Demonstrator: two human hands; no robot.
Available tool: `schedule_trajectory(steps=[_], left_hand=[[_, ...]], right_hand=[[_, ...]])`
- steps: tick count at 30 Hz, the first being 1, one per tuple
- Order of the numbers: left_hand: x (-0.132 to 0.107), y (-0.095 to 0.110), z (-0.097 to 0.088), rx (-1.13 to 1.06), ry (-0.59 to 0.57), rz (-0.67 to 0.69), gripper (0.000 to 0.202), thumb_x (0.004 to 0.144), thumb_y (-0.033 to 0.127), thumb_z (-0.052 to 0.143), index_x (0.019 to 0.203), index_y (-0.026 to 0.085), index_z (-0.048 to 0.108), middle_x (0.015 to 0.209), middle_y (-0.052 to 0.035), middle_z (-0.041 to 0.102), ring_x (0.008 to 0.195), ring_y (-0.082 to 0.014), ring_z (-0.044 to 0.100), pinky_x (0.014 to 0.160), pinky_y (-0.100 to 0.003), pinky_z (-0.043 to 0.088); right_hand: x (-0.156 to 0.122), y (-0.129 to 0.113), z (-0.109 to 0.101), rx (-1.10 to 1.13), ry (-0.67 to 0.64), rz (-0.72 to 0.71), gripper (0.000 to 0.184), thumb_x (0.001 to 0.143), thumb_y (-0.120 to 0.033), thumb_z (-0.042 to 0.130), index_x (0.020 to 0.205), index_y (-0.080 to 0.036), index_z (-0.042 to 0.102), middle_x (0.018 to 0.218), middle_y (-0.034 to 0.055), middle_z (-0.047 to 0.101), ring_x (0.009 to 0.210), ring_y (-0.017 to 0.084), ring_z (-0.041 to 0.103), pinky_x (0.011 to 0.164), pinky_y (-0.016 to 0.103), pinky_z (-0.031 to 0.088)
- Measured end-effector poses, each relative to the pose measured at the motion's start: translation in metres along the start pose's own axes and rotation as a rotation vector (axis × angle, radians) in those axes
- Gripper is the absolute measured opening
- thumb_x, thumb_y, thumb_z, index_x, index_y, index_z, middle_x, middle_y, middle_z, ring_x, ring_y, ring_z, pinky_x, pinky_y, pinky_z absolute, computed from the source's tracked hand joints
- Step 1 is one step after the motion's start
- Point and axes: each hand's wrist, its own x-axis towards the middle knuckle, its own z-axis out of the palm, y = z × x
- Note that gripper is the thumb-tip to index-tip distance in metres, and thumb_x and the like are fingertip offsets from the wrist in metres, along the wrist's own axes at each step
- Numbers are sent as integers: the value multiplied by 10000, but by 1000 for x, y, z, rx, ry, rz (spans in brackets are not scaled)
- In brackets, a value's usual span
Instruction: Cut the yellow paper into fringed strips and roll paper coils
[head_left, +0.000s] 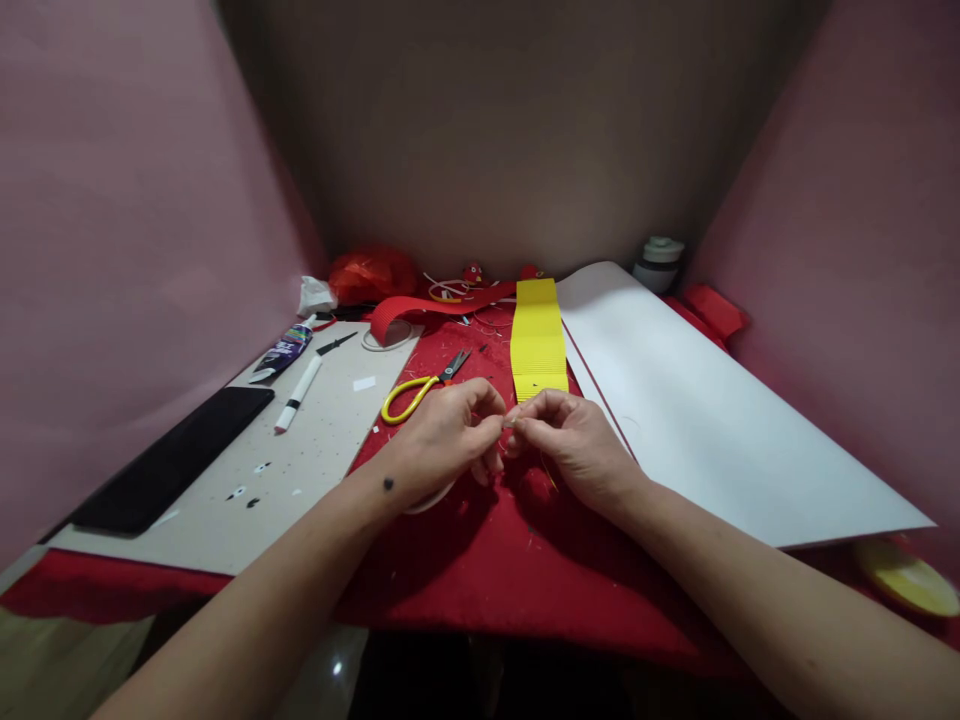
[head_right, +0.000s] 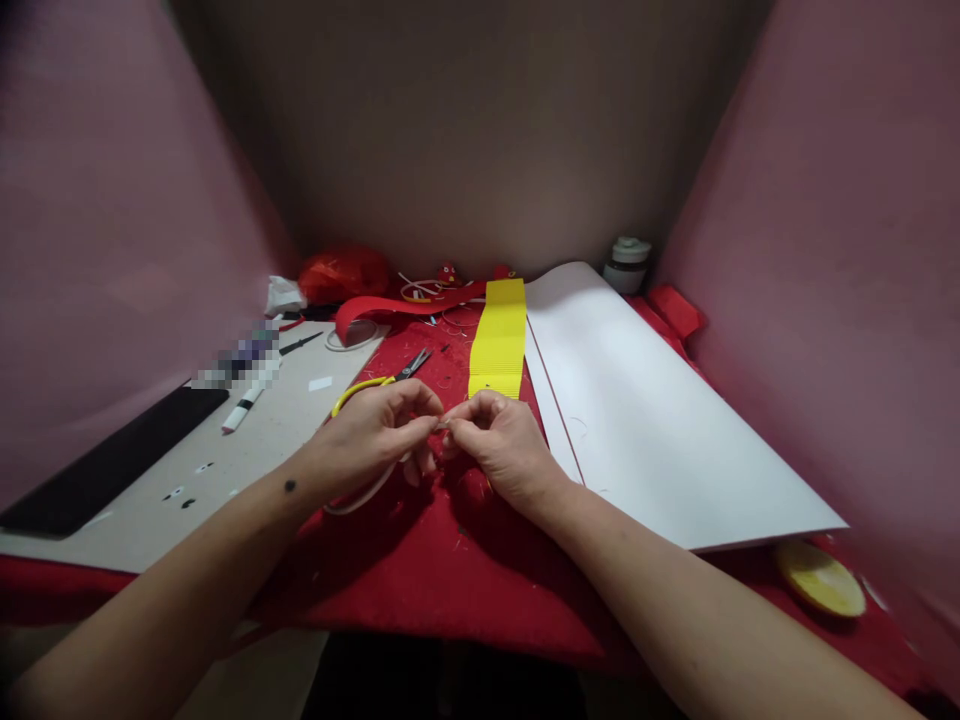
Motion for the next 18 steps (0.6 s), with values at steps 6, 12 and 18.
schedule_trajectory(steps=[6, 12, 18], left_hand=[[0, -2, -17, 372, 250, 90, 165, 828, 254, 415, 859, 173, 555, 736, -35, 654, 668, -150, 629, 625, -263, 483], [10, -16, -54, 1034, 342, -47, 205, 813, 324, 438, 821, 165, 568, 870, -114, 632, 806, -232, 592, 686, -306, 414], [14, -24, -59, 1149, 204, -269, 287, 772, 380, 470, 923, 155, 563, 887, -155, 648, 764, -268, 612, 544, -278, 334]], right_hand=[[1, 2, 0, 115, 51, 70, 125, 702, -196, 661, 685, -174, 539, 597, 10, 638, 539, 144, 608, 567, 311, 508], [3, 2, -4, 196, 74, 137, 142, 657, -170, 696, 658, -160, 555, 597, 31, 636, 537, 140, 603, 568, 298, 491], [5, 2, -7, 277, 34, 174, 170, 598, -129, 721, 674, -156, 572, 638, 28, 630, 553, 138, 603, 609, 313, 506]])
